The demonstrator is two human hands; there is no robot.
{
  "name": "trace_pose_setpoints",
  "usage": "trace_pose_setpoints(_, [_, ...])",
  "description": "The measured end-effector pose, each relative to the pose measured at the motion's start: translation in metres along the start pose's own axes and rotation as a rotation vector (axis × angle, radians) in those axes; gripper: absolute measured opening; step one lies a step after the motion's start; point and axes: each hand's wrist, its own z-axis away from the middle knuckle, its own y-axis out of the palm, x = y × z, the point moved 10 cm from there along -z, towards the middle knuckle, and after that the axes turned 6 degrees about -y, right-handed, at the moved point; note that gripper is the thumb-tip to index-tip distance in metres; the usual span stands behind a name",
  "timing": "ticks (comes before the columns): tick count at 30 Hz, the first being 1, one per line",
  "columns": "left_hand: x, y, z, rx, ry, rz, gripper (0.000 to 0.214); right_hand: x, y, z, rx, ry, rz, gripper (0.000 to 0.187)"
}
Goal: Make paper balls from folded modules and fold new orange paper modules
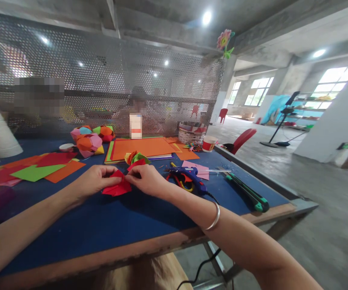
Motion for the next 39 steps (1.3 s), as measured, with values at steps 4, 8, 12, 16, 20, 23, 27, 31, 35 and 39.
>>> trace_pose_setpoints(4, [-0.001, 0.000, 0.000, -0.001, 0.024, -0.030, 0.026, 0.013, -0.003, 0.003, -0.056, -0.080, 0.112, 0.026])
trace_pose_setpoints(8, [-0.003, 0.001, -0.001, 0.008, 0.043, -0.051, 0.024, 0.019, -0.001, 0.005, -0.067, -0.133, 0.187, 0.023])
trace_pose_setpoints(12, [-0.001, 0.002, -0.003, 0.011, 0.053, -0.089, 0.020, 0.022, 0.001, 0.005, -0.061, -0.159, 0.215, 0.017])
trace_pose_setpoints(16, [0.002, -0.001, -0.005, -0.006, 0.054, -0.124, 0.019, 0.021, 0.000, 0.006, -0.060, -0.145, 0.181, 0.020])
trace_pose_setpoints(20, [0.001, -0.008, -0.006, -0.054, 0.064, -0.143, 0.020, 0.012, -0.001, 0.005, -0.062, -0.052, 0.116, 0.036])
trace_pose_setpoints(23, [-0.005, -0.013, -0.003, -0.101, 0.080, -0.147, 0.021, 0.008, 0.001, 0.005, -0.049, -0.011, 0.063, 0.037])
trace_pose_setpoints(27, [-0.013, -0.011, 0.001, -0.118, 0.106, -0.135, 0.022, 0.008, 0.003, 0.005, -0.056, 0.000, 0.010, 0.019])
trace_pose_setpoints(31, [-0.016, -0.004, 0.003, -0.098, 0.122, -0.127, 0.020, 0.014, -0.001, 0.007, -0.085, -0.036, -0.020, 0.018])
trace_pose_setpoints(35, [-0.016, -0.004, 0.002, -0.107, 0.153, -0.147, 0.019, 0.021, -0.005, 0.008, -0.110, -0.087, 0.001, 0.020])
trace_pose_setpoints(39, [-0.017, -0.005, 0.003, -0.144, 0.228, -0.284, 0.029, 0.021, -0.006, 0.008, -0.115, -0.088, 0.055, 0.022])
